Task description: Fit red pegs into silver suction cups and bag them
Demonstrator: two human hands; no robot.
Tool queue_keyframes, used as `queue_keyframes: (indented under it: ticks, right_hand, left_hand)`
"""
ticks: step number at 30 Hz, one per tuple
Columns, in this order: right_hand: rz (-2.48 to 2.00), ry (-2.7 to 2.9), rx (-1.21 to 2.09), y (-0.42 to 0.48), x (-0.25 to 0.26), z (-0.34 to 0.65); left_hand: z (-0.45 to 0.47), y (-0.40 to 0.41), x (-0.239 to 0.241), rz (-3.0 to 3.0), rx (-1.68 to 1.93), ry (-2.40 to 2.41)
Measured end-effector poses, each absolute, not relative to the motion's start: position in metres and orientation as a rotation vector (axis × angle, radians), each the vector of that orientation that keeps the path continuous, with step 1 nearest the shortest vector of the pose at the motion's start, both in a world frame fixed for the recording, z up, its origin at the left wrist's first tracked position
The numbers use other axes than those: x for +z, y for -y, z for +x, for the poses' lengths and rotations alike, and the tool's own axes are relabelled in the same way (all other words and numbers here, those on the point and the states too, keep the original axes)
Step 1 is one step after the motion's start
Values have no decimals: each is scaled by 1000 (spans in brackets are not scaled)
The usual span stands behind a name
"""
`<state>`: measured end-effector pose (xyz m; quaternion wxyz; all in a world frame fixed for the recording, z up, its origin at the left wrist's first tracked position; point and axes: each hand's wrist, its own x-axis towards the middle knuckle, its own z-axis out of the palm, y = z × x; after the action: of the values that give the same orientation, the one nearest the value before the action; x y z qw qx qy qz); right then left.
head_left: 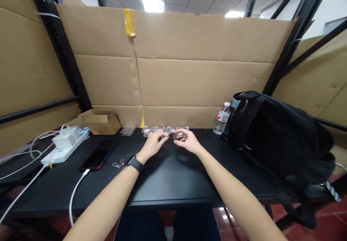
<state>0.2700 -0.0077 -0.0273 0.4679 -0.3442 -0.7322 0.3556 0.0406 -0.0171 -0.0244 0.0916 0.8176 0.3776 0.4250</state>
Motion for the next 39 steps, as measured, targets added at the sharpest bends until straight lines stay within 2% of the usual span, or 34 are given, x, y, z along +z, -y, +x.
queue_keyframes:
  ticks: [8, 19, 26, 39]
  right_hand:
    - [-723, 1742, 803, 24, -21, 252]
    - [-722, 1767, 776, 23, -26, 250]
    - [-720, 1800, 760, 25, -24, 251]
    - [-769, 1726, 944, 28, -26, 246]
  left_hand:
    - [50, 22, -28, 2212, 1351, -1169]
    - [56, 30, -25, 2563, 1197, -1385]
    - [54, 31, -28, 2635, 1279, -1443]
    - [53, 38, -21, 2769, 1305, -1442]
